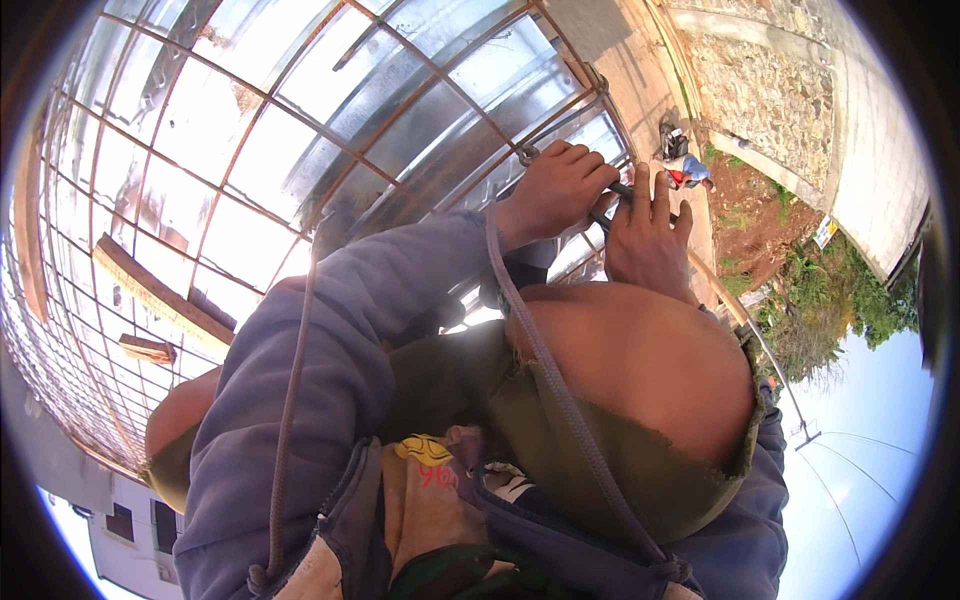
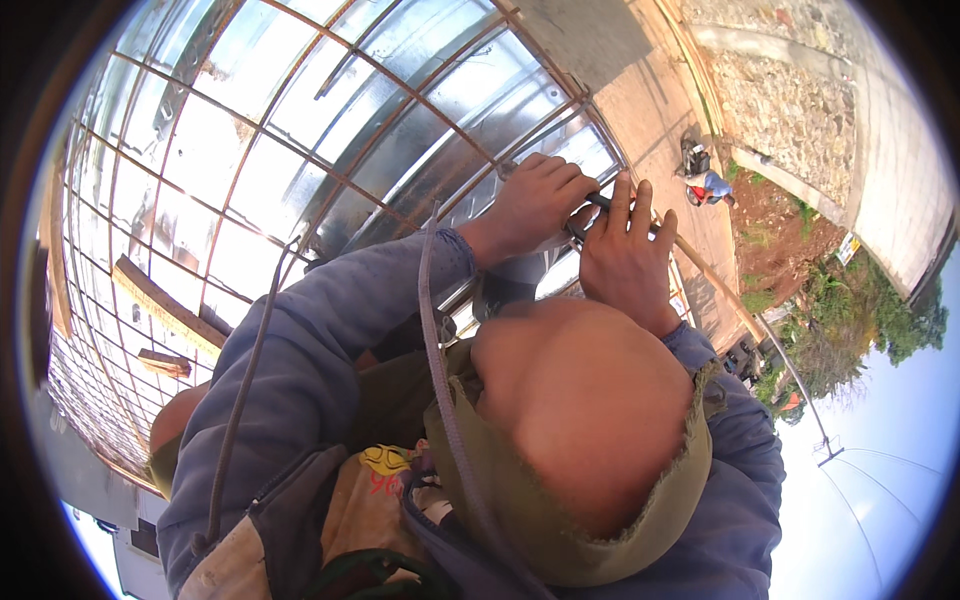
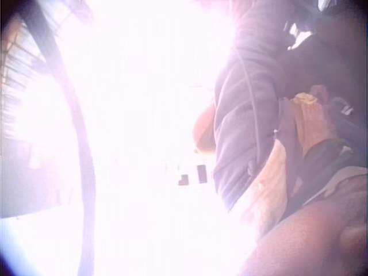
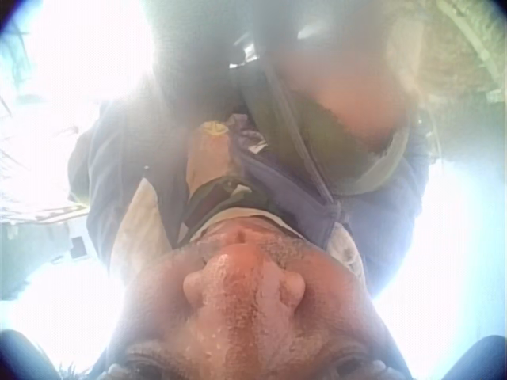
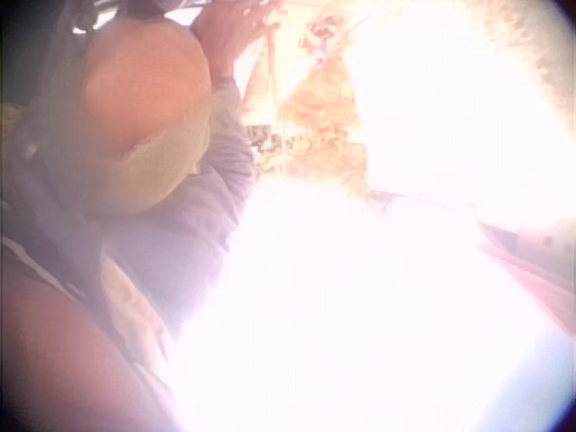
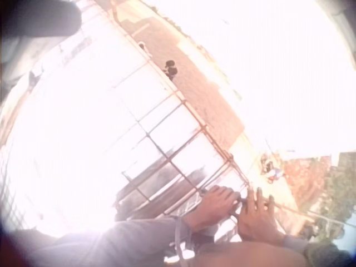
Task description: The person is assembling a metal grid structure by securing metal rods together using wire ties. They are working on a construction site, likely on a roof or elevated platform, as seen from the fisheye camera perspective.
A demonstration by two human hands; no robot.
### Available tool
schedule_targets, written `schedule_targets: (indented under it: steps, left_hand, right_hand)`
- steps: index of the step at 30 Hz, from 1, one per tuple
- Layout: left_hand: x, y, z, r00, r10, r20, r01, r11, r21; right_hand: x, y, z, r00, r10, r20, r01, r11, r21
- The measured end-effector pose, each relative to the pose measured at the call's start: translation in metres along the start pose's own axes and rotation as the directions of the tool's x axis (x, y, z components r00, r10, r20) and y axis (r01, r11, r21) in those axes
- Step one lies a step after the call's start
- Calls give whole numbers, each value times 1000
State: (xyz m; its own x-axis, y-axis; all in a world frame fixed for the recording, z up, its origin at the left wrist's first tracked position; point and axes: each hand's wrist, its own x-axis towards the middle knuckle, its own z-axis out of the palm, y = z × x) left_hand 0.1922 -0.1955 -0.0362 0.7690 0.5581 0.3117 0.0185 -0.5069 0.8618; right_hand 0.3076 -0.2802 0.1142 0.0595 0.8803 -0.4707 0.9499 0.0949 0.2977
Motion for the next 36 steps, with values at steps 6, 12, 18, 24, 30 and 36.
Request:
schedule_targets:
  steps: [6, 12, 18, 24, 30, 36]
  left_hand:
    - [-2, -6, -8, 994, 106, 7, -105, 991, -77]
    - [-12, -15, -21, 991, 133, 23, -129, 983, -134]
    - [-15, 9, -23, 983, 180, -40, -182, 980, -79]
    - [-35, -4, -29, 962, 268, 47, -263, 961, -87]
    - [-4, -7, -23, 908, 225, 354, -204, 974, -94]
    - [45, 5, -34, 769, -47, 638, 126, 989, -80]
  right_hand:
    - [3, -27, -15, 998, 59, -14, -60, 996, -67]
    - [17, -43, -43, 972, 60, 228, -63, 998, 6]
    - [6, -7, -26, 853, 6, 522, -273, 857, 436]
    - [-11, -22, -5, 455, -175, 873, -865, -317, 388]
    - [-12, 8, -15, 720, -32, 693, -630, 389, 672]
    - [8, 8, -5, 956, 107, 273, -125, 991, 50]
